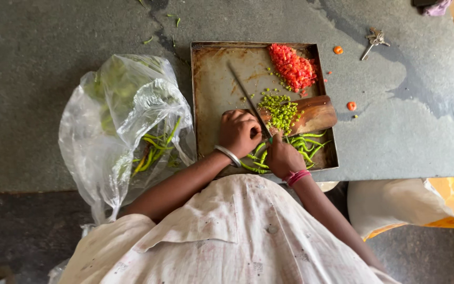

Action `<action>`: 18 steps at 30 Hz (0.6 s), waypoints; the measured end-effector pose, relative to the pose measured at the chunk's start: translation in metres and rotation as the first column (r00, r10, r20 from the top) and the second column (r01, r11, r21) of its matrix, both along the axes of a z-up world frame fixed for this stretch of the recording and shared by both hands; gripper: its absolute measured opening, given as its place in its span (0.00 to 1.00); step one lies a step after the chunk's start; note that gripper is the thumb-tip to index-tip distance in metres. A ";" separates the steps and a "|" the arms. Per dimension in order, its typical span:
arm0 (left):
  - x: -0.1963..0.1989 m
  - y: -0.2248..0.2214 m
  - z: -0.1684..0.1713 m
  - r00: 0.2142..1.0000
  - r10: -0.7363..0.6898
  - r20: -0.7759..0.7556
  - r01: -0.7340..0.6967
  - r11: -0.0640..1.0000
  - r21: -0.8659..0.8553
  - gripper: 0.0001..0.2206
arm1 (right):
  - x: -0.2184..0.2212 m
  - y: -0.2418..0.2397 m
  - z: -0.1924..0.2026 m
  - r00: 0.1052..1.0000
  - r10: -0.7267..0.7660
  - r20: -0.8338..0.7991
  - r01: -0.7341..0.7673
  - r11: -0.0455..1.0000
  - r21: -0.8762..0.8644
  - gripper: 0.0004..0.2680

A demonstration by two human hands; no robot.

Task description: The person chops green chillies on a wooden board using a large knife, occasionally reaching into a plastic bag to retrieve more chillies.

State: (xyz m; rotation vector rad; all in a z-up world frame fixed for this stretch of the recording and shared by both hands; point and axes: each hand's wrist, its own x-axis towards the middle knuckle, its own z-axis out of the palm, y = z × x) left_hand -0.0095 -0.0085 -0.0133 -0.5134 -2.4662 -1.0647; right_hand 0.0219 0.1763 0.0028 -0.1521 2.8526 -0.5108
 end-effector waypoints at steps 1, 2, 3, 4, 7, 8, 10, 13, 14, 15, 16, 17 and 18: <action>-0.001 0.001 0.001 1.000 -0.005 0.026 0.005 1.000 0.014 0.06 | -0.002 0.000 -0.002 1.000 -0.009 -0.005 0.009 1.000 -0.003 0.15; -0.001 0.001 0.001 1.000 -0.015 0.020 0.014 1.000 0.011 0.06 | -0.007 0.000 -0.004 1.000 -0.024 -0.014 0.025 1.000 0.011 0.13; 0.000 0.001 0.001 1.000 0.001 -0.007 -0.001 1.000 -0.002 0.06 | -0.011 0.002 -0.006 0.999 -0.038 -0.022 0.039 0.999 0.026 0.12; -0.001 0.001 0.002 0.999 0.017 -0.034 -0.017 1.000 -0.014 0.06 | -0.014 0.005 -0.007 0.999 -0.046 -0.027 0.046 0.999 0.025 0.12; -0.002 0.001 0.002 1.000 0.008 -0.024 -0.008 1.000 0.007 0.06 | -0.014 0.011 -0.006 0.994 -0.056 -0.097 0.039 0.985 -0.165 0.09; -0.001 0.000 0.002 1.000 0.012 -0.019 -0.012 1.000 0.006 0.06 | -0.009 0.015 -0.005 0.994 -0.057 -0.096 0.037 0.978 -0.204 0.10; -0.003 0.003 0.003 0.993 0.018 0.114 -0.020 1.000 0.017 0.06 | -0.003 0.023 -0.004 0.994 -0.048 -0.096 0.024 0.972 -0.235 0.10; -0.006 0.003 0.005 0.996 0.028 0.084 -0.036 0.995 0.092 0.06 | -0.003 0.039 -0.007 0.999 0.032 -0.022 -0.036 0.979 -0.200 0.09; -0.005 0.003 0.006 0.995 0.058 0.076 -0.065 0.994 0.093 0.06 | -0.002 0.045 -0.009 0.999 0.029 -0.024 -0.034 0.969 -0.245 0.10; -0.003 0.001 0.006 0.999 0.027 0.029 -0.030 0.996 0.090 0.06 | -0.002 0.049 -0.012 0.999 0.025 -0.024 -0.031 0.955 -0.295 0.10; -0.004 -0.002 0.007 1.000 -0.004 -0.018 0.005 0.997 0.083 0.07 | -0.002 0.055 -0.014 0.998 0.055 -0.032 -0.062 0.952 -0.301 0.10; -0.005 -0.007 0.008 0.999 0.026 -0.023 -0.025 0.997 0.075 0.07 | -0.002 0.059 -0.016 0.991 0.059 -0.119 -0.093 0.947 -0.308 0.10; -0.006 -0.013 0.009 0.995 -0.034 0.089 0.018 0.986 0.167 0.06 | -0.004 0.063 -0.018 0.977 0.061 -0.206 -0.125 0.941 -0.316 0.09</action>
